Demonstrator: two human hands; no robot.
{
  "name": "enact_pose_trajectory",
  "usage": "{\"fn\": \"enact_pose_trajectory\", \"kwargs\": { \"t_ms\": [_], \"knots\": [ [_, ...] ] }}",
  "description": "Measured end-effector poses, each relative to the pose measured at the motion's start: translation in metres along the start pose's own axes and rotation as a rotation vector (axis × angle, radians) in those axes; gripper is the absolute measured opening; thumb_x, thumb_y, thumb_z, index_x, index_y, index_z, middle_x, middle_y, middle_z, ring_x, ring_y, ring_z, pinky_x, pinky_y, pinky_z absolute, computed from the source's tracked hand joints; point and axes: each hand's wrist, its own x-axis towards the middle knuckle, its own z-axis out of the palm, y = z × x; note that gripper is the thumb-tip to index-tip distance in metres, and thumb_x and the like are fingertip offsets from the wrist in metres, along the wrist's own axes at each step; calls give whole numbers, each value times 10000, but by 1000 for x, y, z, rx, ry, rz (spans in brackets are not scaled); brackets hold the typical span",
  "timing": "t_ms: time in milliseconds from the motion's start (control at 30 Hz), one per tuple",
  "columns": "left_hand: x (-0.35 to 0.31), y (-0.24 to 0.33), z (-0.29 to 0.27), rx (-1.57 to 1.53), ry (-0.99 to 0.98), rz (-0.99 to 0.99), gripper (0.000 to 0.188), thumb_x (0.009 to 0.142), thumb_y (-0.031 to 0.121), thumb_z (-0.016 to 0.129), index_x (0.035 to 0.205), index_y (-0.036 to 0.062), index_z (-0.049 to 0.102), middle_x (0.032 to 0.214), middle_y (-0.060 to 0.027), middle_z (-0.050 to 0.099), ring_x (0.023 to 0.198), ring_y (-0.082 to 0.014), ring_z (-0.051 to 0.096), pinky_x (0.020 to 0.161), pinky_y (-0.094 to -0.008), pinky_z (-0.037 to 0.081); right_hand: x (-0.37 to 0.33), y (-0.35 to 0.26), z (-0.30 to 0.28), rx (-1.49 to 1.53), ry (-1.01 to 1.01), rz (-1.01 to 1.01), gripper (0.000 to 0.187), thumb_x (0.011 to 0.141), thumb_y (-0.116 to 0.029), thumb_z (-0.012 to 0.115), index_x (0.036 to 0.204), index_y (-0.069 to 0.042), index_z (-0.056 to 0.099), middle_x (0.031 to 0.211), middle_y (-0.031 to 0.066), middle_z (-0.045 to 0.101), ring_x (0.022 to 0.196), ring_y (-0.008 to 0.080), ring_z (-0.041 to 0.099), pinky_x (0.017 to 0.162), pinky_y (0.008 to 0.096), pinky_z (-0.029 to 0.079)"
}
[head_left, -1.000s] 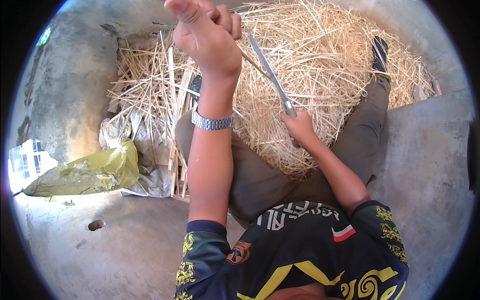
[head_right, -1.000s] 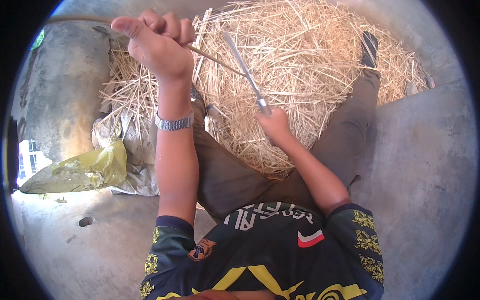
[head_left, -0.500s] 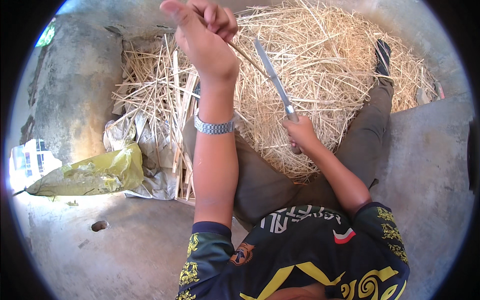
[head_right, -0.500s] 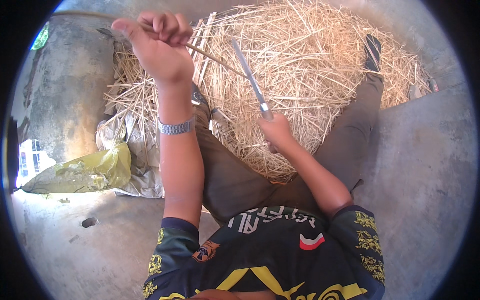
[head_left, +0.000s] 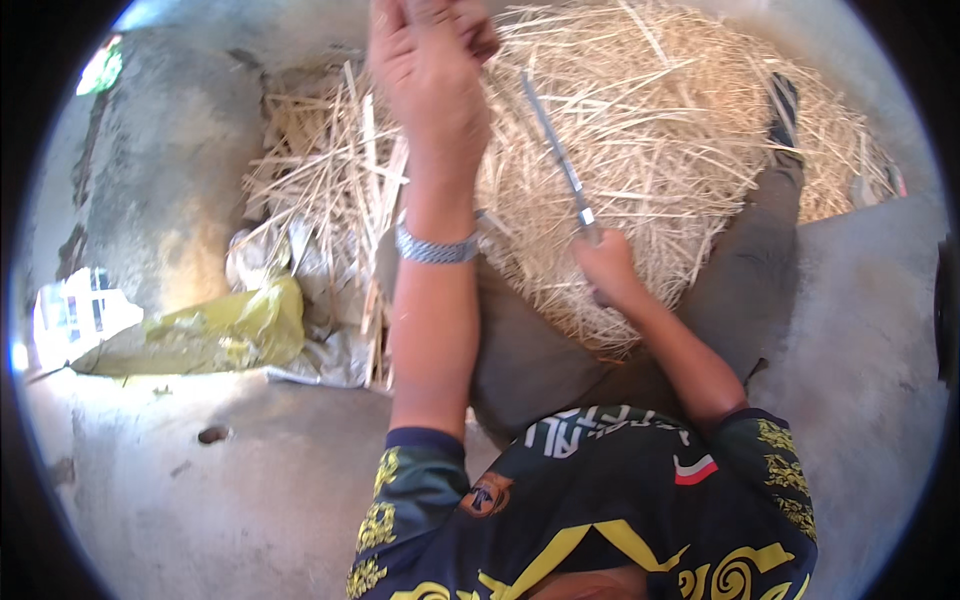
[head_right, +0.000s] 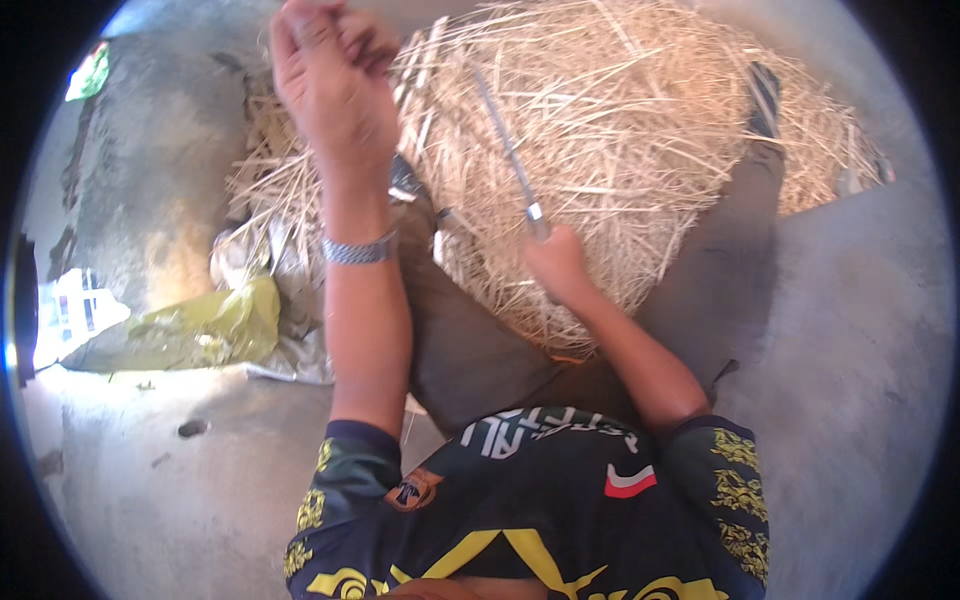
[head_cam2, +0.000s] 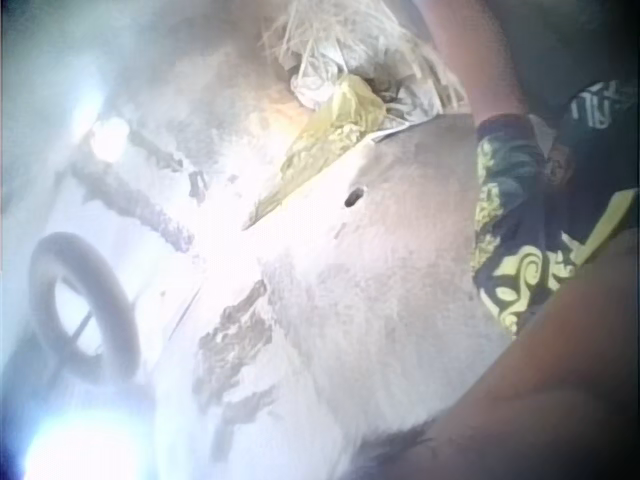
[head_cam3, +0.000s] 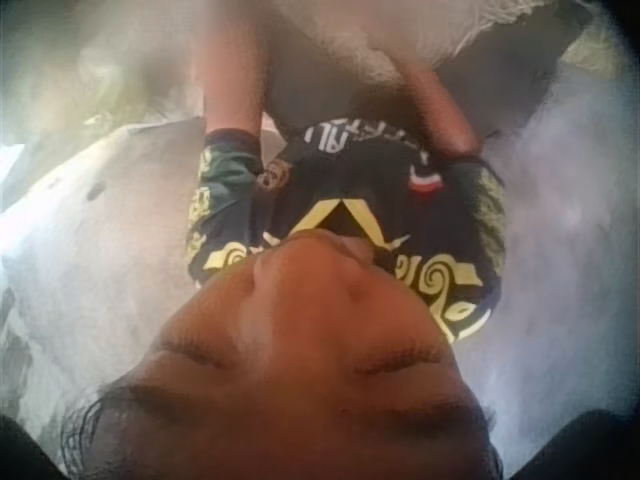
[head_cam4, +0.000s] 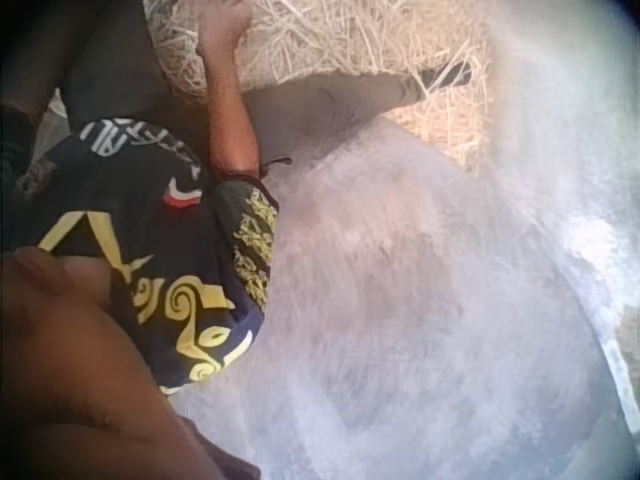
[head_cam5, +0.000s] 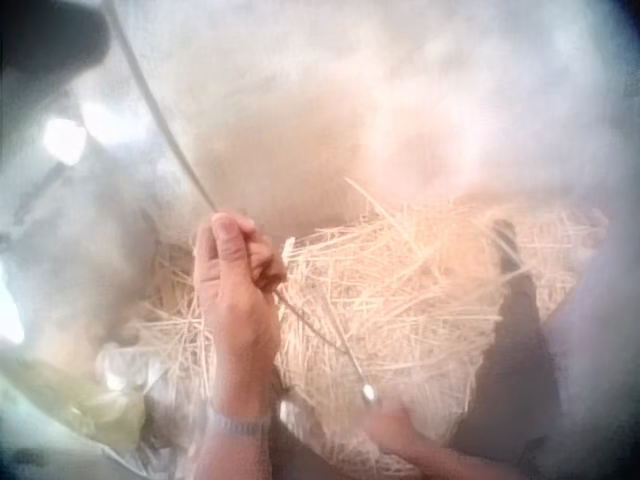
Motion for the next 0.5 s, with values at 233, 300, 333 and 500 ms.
{"fn": "enact_pose_trajectory", "kwargs": {
  "t_ms": [233, 300, 333, 500],
  "knots": [
    [-2, 0, 12, 90, 94, 94, 261, 1098, 303, 476, 1020, 73, 572, 665, 47, 432, 588, -50, 396, 537, -209, 348, -31, -56, 1, 85, -26, -395, 221, 867, -144, 640, 695, -38, 549, 591, -3, 539, 562, 79, 482, 535, 313, 401],
    [-8, 9, 23, 112, 148, 37, 263, 1095, 300, 482, 1028, 62, 573, 664, 41, 446, 580, -49, 418, 523, -209, 371, -17, -35, 6, 5, 67, -519, 207, 860, -120, 638, 691, -53, 539, 579, -8, 521, 512, 78, 475, 483, 302, 387],
    [-9, 11, 22, 103, 119, 54, 267, 1094, 300, 484, 1030, 56, 573, 667, 34, 460, 577, -50, 429, 521, -211, 390, -8, -23, 5, 95, 18, -336, 188, 856, -111, 639, 708, -55, 537, 575, -7, 514, 483, 84, 466, 454, 302, 377],
    [3, 6, -2, 119, 42, 87, 292, 1089, 301, 487, 1051, 26, 578, 709, -7, 550, 609, -73, 534, 563, -223, 495, 18, 19, -4, 264, -30, 189, 132, 845, -71, 646, 828, -57, 516, 554, -23, 453, 382, 86, 400, 350, 275, 323]
  ]
}}
